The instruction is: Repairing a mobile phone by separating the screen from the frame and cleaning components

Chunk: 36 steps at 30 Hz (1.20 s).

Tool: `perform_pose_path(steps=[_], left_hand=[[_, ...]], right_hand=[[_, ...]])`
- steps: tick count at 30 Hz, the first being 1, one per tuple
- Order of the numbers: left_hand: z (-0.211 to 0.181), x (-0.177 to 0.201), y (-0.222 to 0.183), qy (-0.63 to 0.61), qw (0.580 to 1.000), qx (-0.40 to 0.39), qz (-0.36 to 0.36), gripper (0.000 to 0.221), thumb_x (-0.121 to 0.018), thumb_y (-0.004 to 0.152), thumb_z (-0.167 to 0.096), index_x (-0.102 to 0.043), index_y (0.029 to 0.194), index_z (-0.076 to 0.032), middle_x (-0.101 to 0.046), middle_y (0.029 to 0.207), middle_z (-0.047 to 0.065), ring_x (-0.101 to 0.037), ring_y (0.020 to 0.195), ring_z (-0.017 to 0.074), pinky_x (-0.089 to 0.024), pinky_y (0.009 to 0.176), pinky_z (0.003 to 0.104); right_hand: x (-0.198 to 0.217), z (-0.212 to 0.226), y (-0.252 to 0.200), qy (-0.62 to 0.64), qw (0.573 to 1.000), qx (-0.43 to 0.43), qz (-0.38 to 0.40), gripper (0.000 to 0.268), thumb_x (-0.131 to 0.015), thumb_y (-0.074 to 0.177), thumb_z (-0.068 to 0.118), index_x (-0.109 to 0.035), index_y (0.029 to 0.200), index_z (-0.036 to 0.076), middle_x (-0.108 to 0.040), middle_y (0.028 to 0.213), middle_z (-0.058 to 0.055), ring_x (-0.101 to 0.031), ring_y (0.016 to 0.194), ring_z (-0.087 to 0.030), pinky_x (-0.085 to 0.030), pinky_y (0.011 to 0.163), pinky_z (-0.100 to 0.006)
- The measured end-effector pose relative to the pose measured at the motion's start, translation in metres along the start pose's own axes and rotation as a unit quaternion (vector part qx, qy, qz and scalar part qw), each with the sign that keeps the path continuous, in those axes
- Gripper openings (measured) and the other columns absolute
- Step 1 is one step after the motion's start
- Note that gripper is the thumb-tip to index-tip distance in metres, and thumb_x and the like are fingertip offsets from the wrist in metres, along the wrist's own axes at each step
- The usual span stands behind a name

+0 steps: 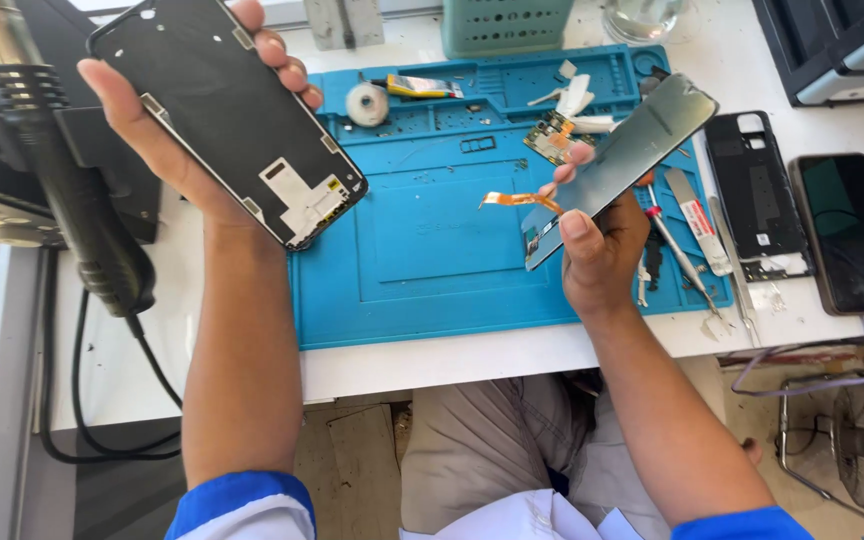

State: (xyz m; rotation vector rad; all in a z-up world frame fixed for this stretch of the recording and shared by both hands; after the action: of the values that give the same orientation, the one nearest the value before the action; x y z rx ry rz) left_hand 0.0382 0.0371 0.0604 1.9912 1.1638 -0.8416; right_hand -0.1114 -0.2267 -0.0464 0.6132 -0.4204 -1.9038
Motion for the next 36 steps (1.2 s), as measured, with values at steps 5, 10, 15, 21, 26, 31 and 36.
perform_pose_path(steps=[5, 10, 15, 21, 26, 31, 36], left_hand=[[-0.024, 0.033, 0.0, -0.048, 0.996, -0.027, 0.074, 0.083, -0.059, 0.074, -0.072, -0.063, 0.12, -0.003, -0.066, 0.112, 0.01, -0.067, 0.101, 0.0239, -0.057, 0.095, 0.039], [-0.034, 0.037, 0.0, -0.045, 0.992, -0.042, 0.111, 0.09, -0.06, 0.077, -0.075, -0.061, 0.133, -0.004, -0.067, 0.117, 0.009, -0.068, 0.105, 0.0224, -0.057, 0.099, 0.038], [-0.021, -0.006, -0.016, -0.011, 0.985, -0.03, 0.171, 0.097, -0.056, 0.084, -0.074, -0.059, 0.143, 0.002, -0.071, 0.119, 0.012, -0.071, 0.108, 0.023, -0.059, 0.099, 0.036], [-0.016, -0.025, -0.023, 0.013, 0.992, -0.02, 0.125, 0.095, -0.057, 0.08, -0.072, -0.062, 0.135, 0.006, -0.07, 0.108, 0.016, -0.069, 0.095, 0.0267, -0.058, 0.088, 0.037], [-0.01, -0.028, -0.024, -0.001, 0.993, -0.005, 0.115, 0.093, -0.06, 0.08, -0.072, -0.062, 0.133, 0.005, -0.07, 0.108, 0.015, -0.07, 0.094, 0.0261, -0.06, 0.086, 0.037], [-0.003, -0.027, -0.024, -0.014, 0.995, 0.013, 0.098, 0.095, -0.059, 0.08, -0.072, -0.06, 0.134, 0.006, -0.07, 0.106, 0.016, -0.069, 0.093, 0.0285, -0.06, 0.083, 0.039], [-0.002, -0.03, -0.024, -0.009, 0.997, 0.019, 0.071, 0.095, -0.06, 0.078, -0.072, -0.062, 0.131, 0.007, -0.069, 0.103, 0.015, -0.067, 0.089, 0.0264, -0.057, 0.081, 0.037]], right_hand=[[-0.043, 0.024, 0.003, -0.048, 0.982, -0.148, 0.109, 0.059, -0.067, 0.096, 0.052, -0.057, 0.137, 0.011, -0.067, 0.118, -0.004, -0.064, 0.111, -0.017, -0.057, 0.095, -0.033], [-0.115, 0.034, 0.02, -0.086, 0.928, -0.331, 0.15, 0.074, -0.073, 0.084, 0.04, -0.046, 0.144, 0.005, -0.067, 0.105, -0.001, -0.067, 0.092, -0.011, -0.058, 0.077, -0.023], [-0.177, 0.062, 0.038, -0.311, 0.802, -0.414, 0.298, 0.078, -0.065, 0.082, 0.055, -0.044, 0.145, 0.014, -0.065, 0.08, -0.004, -0.062, 0.068, -0.017, -0.045, 0.054, -0.037], [-0.197, 0.016, 0.018, -0.382, 0.823, -0.299, 0.294, 0.048, -0.065, 0.08, 0.036, -0.052, 0.118, 0.009, -0.072, 0.104, -0.015, -0.07, 0.093, -0.041, -0.056, 0.07, -0.049], [-0.204, -0.003, 0.0, -0.436, 0.82, -0.232, 0.288, 0.048, -0.067, 0.08, 0.039, -0.056, 0.12, 0.015, -0.071, 0.109, -0.012, -0.069, 0.097, -0.039, -0.056, 0.068, -0.048], [-0.205, -0.015, -0.011, -0.488, 0.815, -0.164, 0.267, 0.049, -0.069, 0.079, 0.042, -0.059, 0.121, 0.02, -0.07, 0.114, -0.01, -0.068, 0.1, -0.037, -0.056, 0.066, -0.046], [-0.206, -0.018, -0.015, -0.538, 0.803, -0.091, 0.239, 0.05, -0.071, 0.079, 0.045, -0.062, 0.123, 0.026, -0.07, 0.119, -0.007, -0.067, 0.104, -0.034, -0.056, 0.064, -0.045]])
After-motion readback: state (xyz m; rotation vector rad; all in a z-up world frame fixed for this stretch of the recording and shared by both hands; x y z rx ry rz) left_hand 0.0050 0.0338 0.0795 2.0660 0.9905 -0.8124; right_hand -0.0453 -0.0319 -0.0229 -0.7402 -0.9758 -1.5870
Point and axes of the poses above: each hand's wrist, its own y-axis towards the middle knuckle, its own x-axis out of the back of the hand, z = x × y, the point moved 3 cm from there along y, towards the middle knuckle
